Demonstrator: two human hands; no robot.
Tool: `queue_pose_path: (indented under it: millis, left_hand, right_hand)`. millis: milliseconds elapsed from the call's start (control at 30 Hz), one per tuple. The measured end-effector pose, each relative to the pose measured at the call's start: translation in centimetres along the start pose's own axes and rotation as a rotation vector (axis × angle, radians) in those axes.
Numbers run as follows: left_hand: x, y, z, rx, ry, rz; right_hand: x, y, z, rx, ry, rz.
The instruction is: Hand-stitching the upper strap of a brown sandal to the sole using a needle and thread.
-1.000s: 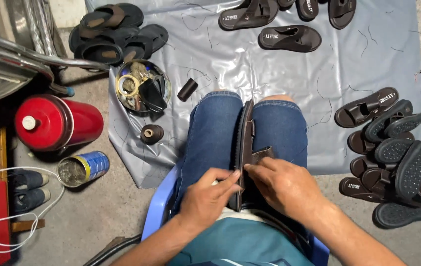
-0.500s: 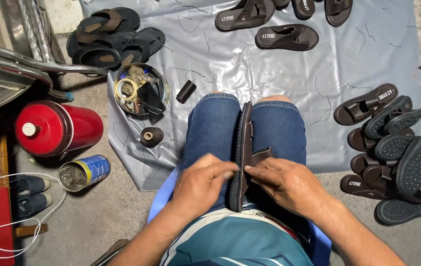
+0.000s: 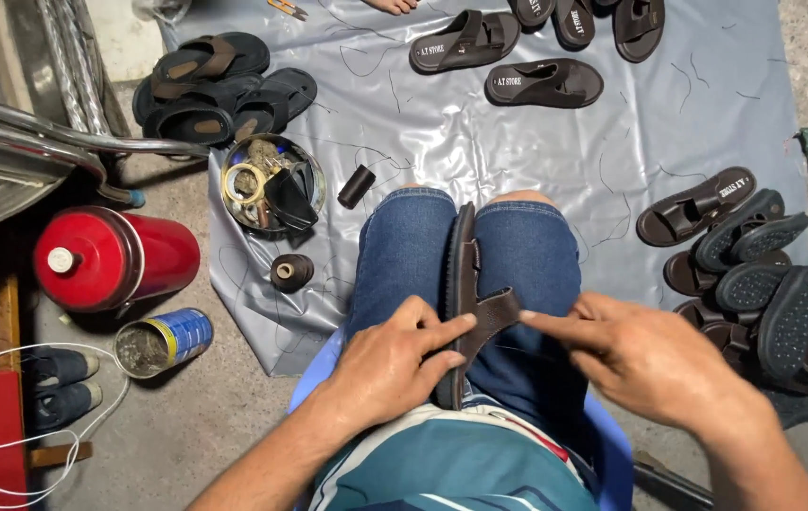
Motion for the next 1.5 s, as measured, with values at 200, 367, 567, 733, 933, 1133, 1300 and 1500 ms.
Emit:
queue_pose_path:
  millis: [200, 367, 567, 733, 933, 1133, 1300, 1500]
  left_hand:
    - [-0.2, 1.0, 1.6, -0.219, -0.16, 0.051]
    - [-0.2, 1.2, 1.7, -0.387, -0.258, 0.177]
    - [0.9, 1.0, 3.0, -0.539, -0.539, 0.185]
    - [1.2, -0.3, 4.4, -0.602, -0.351, 0.302]
    - [1.4, -0.5, 4.8, -0.561, -0.223, 0.265]
    - [1.2, -1.8, 3.1, -0.362, -0.231, 0.179]
    - [1.5, -1.9, 2.0, -0.29, -0.198, 0.154]
    - [2.0, -2.9, 0.8, -0.231, 0.003, 0.066]
  right_hand:
    - [1.1, 0.2, 1.0, -0.014, 0.095, -0.19]
    - [0.8, 0.9, 0.8, 0.08, 0.343, -0.097]
    - [4.5, 4.1, 3.5, -0.25, 0.966, -0.349]
    - [5.5, 3.5, 2.6, -0.347, 0.48, -0.509]
    - [2.6, 4.5, 4.4, -0.086, 0.742, -0.269]
    - [-20.8, 3.6, 8.0, -1.009, 1.23, -0.308]
    - [1.2, -1.7, 0.0, -1.165, 0.141, -0.404]
    - [4.9, 4.0, 4.1, -0.498, 0.279, -0.526]
Point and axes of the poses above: each hand's wrist, its own y-axis towards the middle knuckle, its own z-axis out of the palm, x = y × z, the point moved 3 cm from there along y, towards the middle knuckle, and after that the axes turned 14 degrees about x, right-handed, at the moved point
